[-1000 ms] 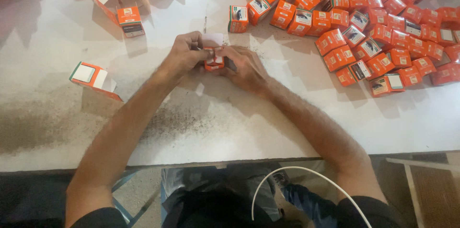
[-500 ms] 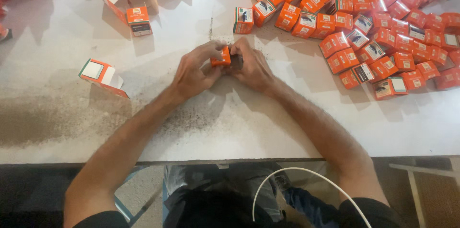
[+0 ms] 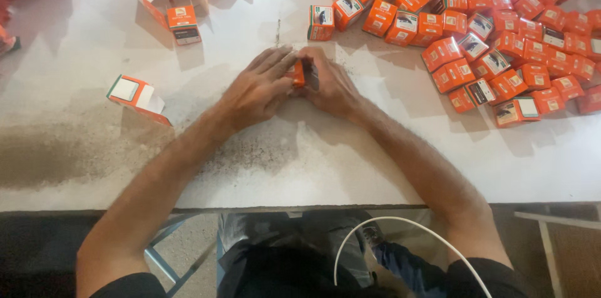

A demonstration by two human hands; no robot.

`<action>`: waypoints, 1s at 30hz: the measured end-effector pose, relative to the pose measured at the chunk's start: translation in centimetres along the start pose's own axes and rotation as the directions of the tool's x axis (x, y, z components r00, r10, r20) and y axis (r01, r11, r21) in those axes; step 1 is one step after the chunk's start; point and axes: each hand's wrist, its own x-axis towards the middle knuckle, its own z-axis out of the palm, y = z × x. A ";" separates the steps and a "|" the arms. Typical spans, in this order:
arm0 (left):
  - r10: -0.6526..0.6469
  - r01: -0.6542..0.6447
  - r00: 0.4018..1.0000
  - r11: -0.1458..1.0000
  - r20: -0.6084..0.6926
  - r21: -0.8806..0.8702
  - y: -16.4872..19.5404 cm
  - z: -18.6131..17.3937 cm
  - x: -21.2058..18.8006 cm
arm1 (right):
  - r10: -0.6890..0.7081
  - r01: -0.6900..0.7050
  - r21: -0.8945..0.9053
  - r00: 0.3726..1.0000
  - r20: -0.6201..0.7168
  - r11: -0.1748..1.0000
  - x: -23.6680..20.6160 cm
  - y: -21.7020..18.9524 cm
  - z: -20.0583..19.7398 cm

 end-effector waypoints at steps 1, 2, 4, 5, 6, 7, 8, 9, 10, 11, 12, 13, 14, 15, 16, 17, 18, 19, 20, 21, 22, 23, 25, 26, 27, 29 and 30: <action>0.047 -0.048 0.999 0.997 0.016 0.057 0.1 -0.1 -0.1 | 0.010 -0.010 -0.012 1.000 0.004 1.000 0.0 0.0 0.1; 0.033 -0.034 0.999 0.998 0.006 0.046 0.2 0.0 -0.2 | 0.020 -0.020 -0.024 1.000 0.012 1.000 0.0 0.0 0.2; 0.010 -0.010 1.000 1.000 -0.020 0.027 0.0 -0.1 -0.6 | -0.053 0.055 -0.104 0.998 0.021 0.993 0.2 0.0 0.4; -0.016 0.023 0.998 0.993 -0.058 0.118 -0.3 -0.2 -0.9 | -0.086 0.089 -0.144 0.996 0.025 0.986 0.2 0.0 0.3; -0.039 0.059 0.994 0.977 -0.100 0.203 -1.0 -0.6 -1.2 | -0.084 0.060 -0.259 0.993 -0.081 0.964 0.3 -0.1 0.3; -0.057 0.097 0.988 0.953 -0.145 0.285 -1.9 -1.1 -1.5 | -0.095 0.020 -0.370 0.978 -0.185 0.929 0.5 -0.2 0.2; -0.199 0.282 0.944 0.898 -0.262 0.337 -3.0 -1.8 -1.8 | -0.120 -0.030 -0.471 0.951 -0.286 0.882 0.6 -0.3 0.0; -0.322 0.460 0.867 0.811 -0.380 0.362 -4.1 -2.5 -2.2 | -0.183 -0.014 -0.540 0.933 -0.310 0.842 0.7 -0.4 -0.2; -0.345 0.529 0.837 0.706 -0.424 0.471 -4.9 -3.3 -2.7 | -0.245 -0.007 -0.604 0.910 -0.334 0.797 0.8 -0.4 -0.6; -0.355 0.586 0.807 0.582 -0.472 0.564 -5.9 -4.1 -3.1 | -0.311 -0.004 -0.667 0.883 -0.352 0.745 0.9 -0.5 -0.9; -0.461 0.624 0.781 0.588 -0.422 0.514 -6.5 -4.6 -3.3 | -0.343 0.088 -0.594 0.879 -0.332 0.800 0.9 -0.6 -0.7; -0.561 0.666 0.745 0.587 -0.361 0.462 -6.8 -5.0 -3.5 | -0.375 0.179 -0.510 0.872 -0.313 0.841 0.8 -0.7 -0.5; -0.652 0.706 0.701 0.577 -0.290 0.410 -6.7 -5.0 -3.4 | -0.408 0.268 -0.417 0.863 -0.296 0.869 0.6 -0.8 0.0; -0.643 0.688 0.720 0.606 -0.262 0.399 -6.1 -4.7 -3.2 | -0.217 0.162 -0.262 0.956 -0.197 0.951 0.5 -0.8 0.6; -0.632 0.666 0.740 0.637 -0.232 0.389 -5.2 -4.1 -2.9 | -0.032 0.024 -0.116 0.998 -0.059 0.993 0.4 -0.7 1.1; -0.619 0.643 0.760 0.667 -0.201 0.377 -4.0 -3.1 -2.4 | 0.132 -0.134 0.010 0.985 0.108 0.991 0.2 -0.5 1.7; -0.520 0.554 0.832 0.772 -0.192 0.312 -2.4 -1.8 -1.8 | 0.155 -0.166 0.147 0.984 0.087 0.975 0.3 -0.1 2.0; -0.412 0.450 0.890 0.859 -0.194 0.244 -1.0 -0.5 -1.2 | 0.179 -0.191 0.280 0.982 0.068 0.941 0.6 0.4 2.2; -0.357 0.387 0.919 0.899 -0.168 0.203 0.1 0.4 -0.7 | 0.203 -0.206 0.408 0.978 0.052 0.890 0.6 0.9 2.3; -0.300 0.322 0.943 0.933 -0.147 0.160 0.8 1.2 -0.4 | 0.175 -0.170 0.448 0.984 0.030 0.878 0.6 1.3 2.3; -0.240 0.255 0.962 0.960 -0.128 0.115 1.0 1.7 -0.2 | 0.149 -0.134 0.488 0.989 0.007 0.863 0.4 1.6 2.4; -0.266 0.266 0.954 0.964 -0.140 -0.015 0.5 1.8 0.0 | 0.125 -0.098 0.526 0.992 -0.017 0.845 0.0 1.9 2.3; -0.318 0.271 0.936 0.926 -0.153 -0.264 -2.6 0.9 0.5 | 0.103 -0.024 0.553 0.988 -0.112 0.833 0.0 2.2 3.0; -0.340 0.313 0.918 0.937 -0.204 -0.156 -4.8 0.2 0.9 | 0.091 0.016 0.566 0.983 -0.159 0.824 -0.1 2.2 3.2; -0.355 0.355 0.899 0.934 -0.256 -0.047 -7.2 -0.6 1.4 | 0.106 -0.024 0.521 0.986 -0.127 0.853 -0.1 2.3 3.3; -0.105 0.266 0.944 0.802 -0.313 0.534 -12.0 -3.0 2.3 | 0.135 -0.095 0.421 0.989 -0.066 0.902 0.0 2.4 3.3; -0.255 0.355 0.934 0.727 -0.249 0.588 -13.8 -4.3 2.5 | 0.107 -0.064 0.439 0.992 -0.074 0.896 0.0 2.4 3.4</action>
